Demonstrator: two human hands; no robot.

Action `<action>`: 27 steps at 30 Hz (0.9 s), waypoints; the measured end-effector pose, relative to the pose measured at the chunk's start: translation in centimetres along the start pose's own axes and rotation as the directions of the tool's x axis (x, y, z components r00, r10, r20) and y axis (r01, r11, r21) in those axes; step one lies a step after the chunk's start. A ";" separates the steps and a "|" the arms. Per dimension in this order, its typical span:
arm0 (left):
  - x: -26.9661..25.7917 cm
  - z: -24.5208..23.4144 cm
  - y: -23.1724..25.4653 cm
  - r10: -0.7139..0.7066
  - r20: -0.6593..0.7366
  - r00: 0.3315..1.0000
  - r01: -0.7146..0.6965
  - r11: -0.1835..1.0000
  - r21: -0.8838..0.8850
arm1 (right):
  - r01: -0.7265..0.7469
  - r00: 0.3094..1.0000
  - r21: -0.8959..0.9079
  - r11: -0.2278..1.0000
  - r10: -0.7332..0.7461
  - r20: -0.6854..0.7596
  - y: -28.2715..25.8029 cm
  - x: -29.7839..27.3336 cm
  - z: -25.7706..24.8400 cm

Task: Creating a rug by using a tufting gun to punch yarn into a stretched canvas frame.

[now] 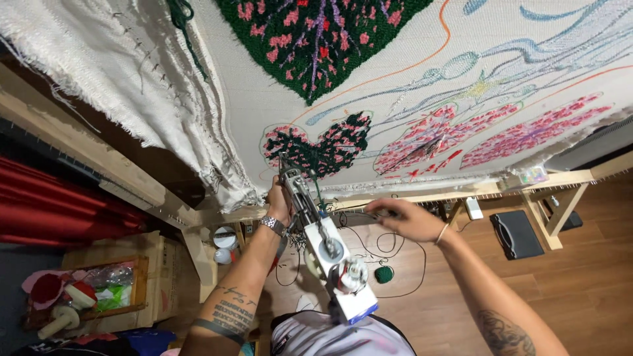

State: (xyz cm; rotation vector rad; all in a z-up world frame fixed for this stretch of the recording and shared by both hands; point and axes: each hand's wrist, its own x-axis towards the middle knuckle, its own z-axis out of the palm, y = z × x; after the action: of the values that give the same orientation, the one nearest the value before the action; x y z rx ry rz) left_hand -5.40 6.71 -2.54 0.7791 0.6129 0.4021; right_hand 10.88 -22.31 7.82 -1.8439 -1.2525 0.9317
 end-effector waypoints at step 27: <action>-11.0 13.6 3.8 0.259 -0.060 0.964 -0.264 0.908 -0.326 | -0.025 0.868 0.389 0.921 0.212 -0.448 -4.2 -11.2 -4.4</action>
State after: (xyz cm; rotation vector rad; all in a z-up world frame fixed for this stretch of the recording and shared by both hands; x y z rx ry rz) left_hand -5.37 -3.95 11.77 0.5337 0.4386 0.7399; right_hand 9.82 -32.43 15.51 -1.7130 -0.6072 0.6523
